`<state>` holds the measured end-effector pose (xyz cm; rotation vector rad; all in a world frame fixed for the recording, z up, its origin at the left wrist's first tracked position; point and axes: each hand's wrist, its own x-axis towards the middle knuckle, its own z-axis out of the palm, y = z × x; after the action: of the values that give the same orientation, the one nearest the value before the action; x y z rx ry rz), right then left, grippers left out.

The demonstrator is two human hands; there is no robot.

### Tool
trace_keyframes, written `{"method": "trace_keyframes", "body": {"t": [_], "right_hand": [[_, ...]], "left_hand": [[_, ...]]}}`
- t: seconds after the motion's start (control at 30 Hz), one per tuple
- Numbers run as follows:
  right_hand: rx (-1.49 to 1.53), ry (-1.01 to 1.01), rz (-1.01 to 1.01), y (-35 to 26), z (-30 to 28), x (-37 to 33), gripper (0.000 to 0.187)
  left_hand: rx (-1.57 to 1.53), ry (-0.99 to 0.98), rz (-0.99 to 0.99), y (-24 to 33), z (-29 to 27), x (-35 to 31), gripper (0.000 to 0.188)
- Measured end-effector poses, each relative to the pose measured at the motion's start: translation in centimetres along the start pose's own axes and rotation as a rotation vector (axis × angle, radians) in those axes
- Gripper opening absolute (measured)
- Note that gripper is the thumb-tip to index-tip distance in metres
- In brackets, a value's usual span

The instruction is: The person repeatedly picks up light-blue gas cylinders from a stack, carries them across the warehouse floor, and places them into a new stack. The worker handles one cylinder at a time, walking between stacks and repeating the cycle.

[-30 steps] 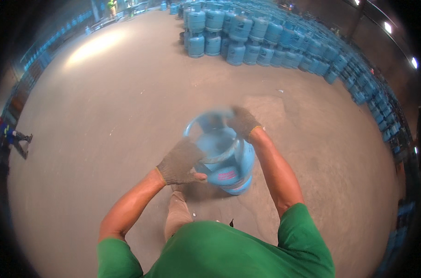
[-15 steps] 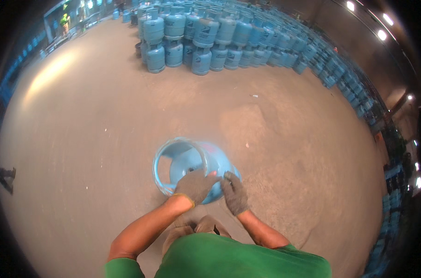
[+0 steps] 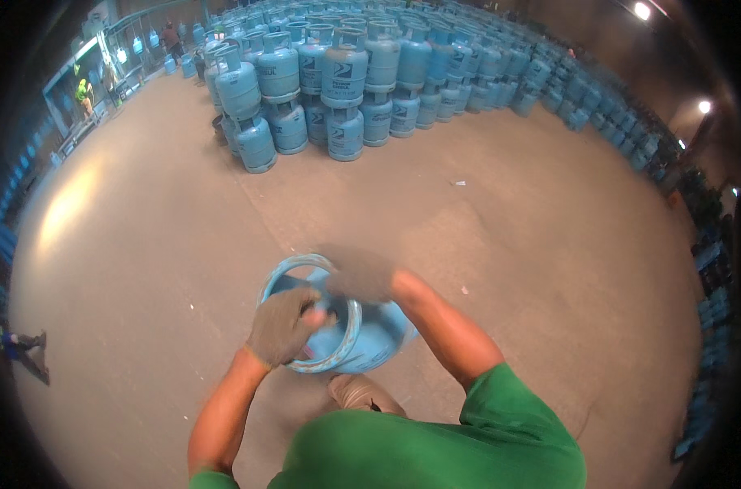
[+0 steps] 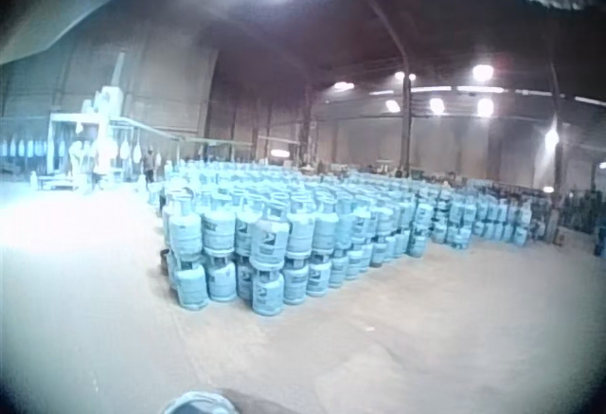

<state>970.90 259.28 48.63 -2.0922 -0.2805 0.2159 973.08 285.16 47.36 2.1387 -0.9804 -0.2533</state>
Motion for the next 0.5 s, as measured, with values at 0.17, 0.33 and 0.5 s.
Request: {"method": "trace_keyframes", "body": {"t": [0.17,0.33,0.5], "right_hand": [[-0.310,-0.235,0.075,1.1,-3.0,14.8,0.057],[0.032,0.128,-0.016,2.8,-3.6,18.3,0.054],[0.037,0.400,0.323,12.7,-6.2,19.5,0.070]], "left_hand": [[0.538,-0.001,0.473,-6.4,-3.9,-0.8,0.078],[0.623,-0.046,0.320,-13.0,-9.1,7.0,0.070],[0.333,0.008,-0.238,-13.4,-8.3,16.0,0.062]]}}
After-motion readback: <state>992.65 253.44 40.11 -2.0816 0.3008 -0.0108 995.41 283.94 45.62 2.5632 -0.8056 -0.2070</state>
